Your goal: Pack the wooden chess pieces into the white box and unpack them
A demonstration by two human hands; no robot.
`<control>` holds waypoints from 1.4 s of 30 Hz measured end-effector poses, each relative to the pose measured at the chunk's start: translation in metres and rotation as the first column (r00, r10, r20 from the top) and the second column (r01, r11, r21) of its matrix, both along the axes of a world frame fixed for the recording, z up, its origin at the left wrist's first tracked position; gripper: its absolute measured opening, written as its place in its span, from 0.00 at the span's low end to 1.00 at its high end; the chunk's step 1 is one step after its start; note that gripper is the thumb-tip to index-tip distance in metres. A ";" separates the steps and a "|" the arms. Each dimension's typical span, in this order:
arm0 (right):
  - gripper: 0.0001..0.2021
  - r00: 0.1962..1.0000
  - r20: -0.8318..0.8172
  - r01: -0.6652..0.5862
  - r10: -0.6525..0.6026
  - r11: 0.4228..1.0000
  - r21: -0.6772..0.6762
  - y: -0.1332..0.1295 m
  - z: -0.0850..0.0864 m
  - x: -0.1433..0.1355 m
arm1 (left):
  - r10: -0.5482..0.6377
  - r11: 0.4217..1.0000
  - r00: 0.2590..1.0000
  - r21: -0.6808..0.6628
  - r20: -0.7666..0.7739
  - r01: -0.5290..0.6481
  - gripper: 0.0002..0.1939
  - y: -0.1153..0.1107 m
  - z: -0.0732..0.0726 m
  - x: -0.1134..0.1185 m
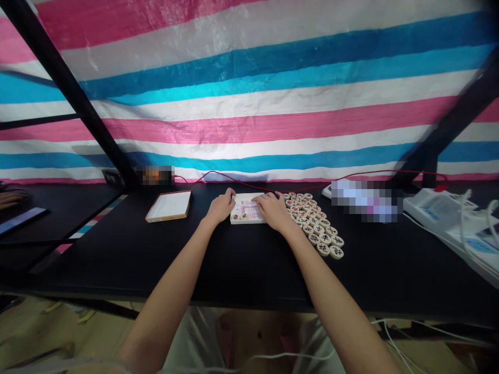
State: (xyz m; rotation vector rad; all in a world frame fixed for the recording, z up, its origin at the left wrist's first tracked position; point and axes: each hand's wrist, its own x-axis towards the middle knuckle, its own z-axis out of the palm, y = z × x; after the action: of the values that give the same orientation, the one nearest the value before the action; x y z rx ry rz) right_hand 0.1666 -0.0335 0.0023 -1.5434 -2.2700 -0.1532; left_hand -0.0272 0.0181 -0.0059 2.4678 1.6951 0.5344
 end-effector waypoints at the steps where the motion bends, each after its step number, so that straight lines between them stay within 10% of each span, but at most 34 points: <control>1: 0.16 1.000 -0.008 -0.009 0.009 1.000 0.006 0.000 0.000 0.000 | -0.003 1.000 1.000 0.003 0.000 0.003 0.12 0.000 -0.001 0.000; 32: 0.20 0.993 -0.031 -0.119 0.115 0.963 -0.243 0.010 -0.010 -0.016 | -0.008 1.000 1.000 -0.009 0.012 0.008 0.12 -0.001 0.000 0.000; 42: 0.16 0.997 -0.045 -0.057 0.060 0.997 0.051 -0.012 0.013 -0.003 | -0.028 1.000 0.999 -0.012 0.025 0.028 0.12 0.000 0.000 -0.001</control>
State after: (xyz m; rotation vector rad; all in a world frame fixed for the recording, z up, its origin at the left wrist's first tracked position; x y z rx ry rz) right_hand 0.1639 -0.0457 0.0148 -1.4394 -2.2553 -0.1547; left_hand -0.0277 0.0179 -0.0060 2.4619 1.6478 0.5468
